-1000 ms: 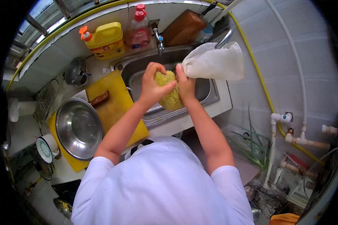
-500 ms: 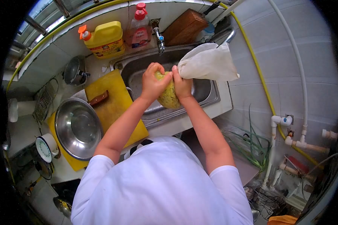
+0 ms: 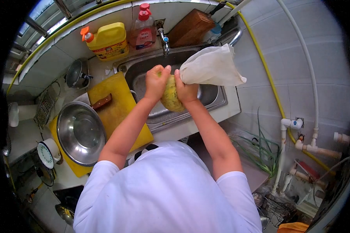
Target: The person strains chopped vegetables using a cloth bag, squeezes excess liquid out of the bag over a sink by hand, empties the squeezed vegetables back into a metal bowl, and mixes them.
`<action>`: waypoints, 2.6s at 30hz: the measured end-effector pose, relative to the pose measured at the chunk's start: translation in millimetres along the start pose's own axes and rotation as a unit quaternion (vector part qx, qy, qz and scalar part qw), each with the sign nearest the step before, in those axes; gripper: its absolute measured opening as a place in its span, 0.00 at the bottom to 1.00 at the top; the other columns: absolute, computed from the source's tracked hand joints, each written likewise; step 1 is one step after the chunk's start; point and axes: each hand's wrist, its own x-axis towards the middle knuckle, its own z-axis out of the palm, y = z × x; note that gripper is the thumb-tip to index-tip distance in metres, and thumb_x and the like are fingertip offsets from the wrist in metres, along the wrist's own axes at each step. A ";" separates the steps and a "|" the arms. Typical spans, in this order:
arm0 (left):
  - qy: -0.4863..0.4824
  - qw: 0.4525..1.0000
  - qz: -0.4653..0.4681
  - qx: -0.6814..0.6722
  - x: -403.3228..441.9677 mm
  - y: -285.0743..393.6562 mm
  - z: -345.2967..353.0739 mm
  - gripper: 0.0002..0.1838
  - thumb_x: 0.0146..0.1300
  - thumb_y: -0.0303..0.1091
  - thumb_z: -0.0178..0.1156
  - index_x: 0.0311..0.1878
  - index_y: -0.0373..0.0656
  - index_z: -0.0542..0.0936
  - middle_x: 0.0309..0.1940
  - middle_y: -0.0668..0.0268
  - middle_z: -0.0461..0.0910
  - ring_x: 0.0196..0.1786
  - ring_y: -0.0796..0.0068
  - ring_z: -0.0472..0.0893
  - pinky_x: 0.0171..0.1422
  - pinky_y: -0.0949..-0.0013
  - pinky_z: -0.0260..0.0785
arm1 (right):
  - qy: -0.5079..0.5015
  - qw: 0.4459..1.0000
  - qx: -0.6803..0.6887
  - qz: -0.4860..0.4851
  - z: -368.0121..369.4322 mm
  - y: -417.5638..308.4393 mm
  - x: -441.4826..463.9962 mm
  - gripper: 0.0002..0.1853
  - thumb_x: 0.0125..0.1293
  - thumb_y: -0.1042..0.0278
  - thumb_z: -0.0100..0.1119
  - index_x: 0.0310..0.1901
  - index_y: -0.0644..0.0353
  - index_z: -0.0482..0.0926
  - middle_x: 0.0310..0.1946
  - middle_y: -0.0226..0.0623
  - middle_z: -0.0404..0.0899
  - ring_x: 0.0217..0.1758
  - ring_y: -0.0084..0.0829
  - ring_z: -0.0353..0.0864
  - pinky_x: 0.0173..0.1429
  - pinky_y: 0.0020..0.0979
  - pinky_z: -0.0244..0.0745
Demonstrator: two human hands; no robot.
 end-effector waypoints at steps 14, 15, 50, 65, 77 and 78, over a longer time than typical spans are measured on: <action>-0.030 0.838 0.500 0.216 -35.5 48.3 -17.8 0.09 0.56 0.39 0.59 0.25 0.45 0.76 0.30 0.65 0.74 0.36 0.59 0.76 0.45 0.58 0.70 | 0.065 0.694 0.586 0.413 -0.9 -19.9 11.4 0.23 0.71 0.53 0.46 0.18 0.51 0.61 0.17 0.29 0.65 0.31 0.30 0.71 0.52 0.36 0.70; -0.030 0.838 0.500 0.217 -43.5 50.6 -21.5 0.09 0.56 0.39 0.59 0.25 0.45 0.76 0.30 0.65 0.74 0.36 0.59 0.76 0.45 0.58 0.70 | 0.031 0.685 0.625 0.372 -5.0 1.1 8.4 0.24 0.71 0.55 0.45 0.16 0.49 0.56 0.14 0.26 0.58 0.24 0.27 0.63 0.44 0.33 0.70; -0.102 0.995 0.001 -0.017 -37.3 10.8 -14.8 0.13 0.46 0.36 0.67 0.30 0.37 0.79 0.31 0.62 0.74 0.37 0.70 0.76 0.46 0.69 0.67 | -0.081 0.926 0.317 0.188 -14.3 3.5 -1.4 0.05 0.60 0.72 0.57 0.27 0.60 0.76 0.16 0.23 0.69 0.15 0.14 0.64 0.19 0.22 0.55; -0.059 0.998 -0.011 0.029 -30.8 -11.3 2.3 0.12 0.54 0.37 0.61 0.30 0.35 0.79 0.29 0.59 0.77 0.35 0.68 0.77 0.43 0.67 0.68 | -0.084 0.962 0.235 0.110 -5.7 41.2 -1.0 0.07 0.56 0.74 0.56 0.36 0.66 0.79 0.32 0.36 0.81 0.36 0.28 0.79 0.42 0.29 0.71; -0.046 0.998 -0.032 0.041 -42.3 -16.4 14.7 0.13 0.50 0.41 0.61 0.29 0.39 0.80 0.32 0.54 0.77 0.38 0.53 0.78 0.44 0.61 0.68 | -0.074 0.963 0.234 0.114 -12.9 52.0 -7.6 0.08 0.55 0.72 0.57 0.36 0.65 0.79 0.29 0.36 0.81 0.31 0.28 0.78 0.38 0.30 0.71; -0.044 0.998 -0.030 0.043 -44.0 -16.4 16.1 0.13 0.50 0.41 0.61 0.29 0.39 0.80 0.32 0.54 0.77 0.38 0.53 0.78 0.44 0.61 0.68 | -0.075 0.961 0.240 0.119 -13.9 52.6 -8.5 0.08 0.55 0.72 0.57 0.35 0.65 0.79 0.27 0.35 0.80 0.29 0.27 0.77 0.36 0.30 0.70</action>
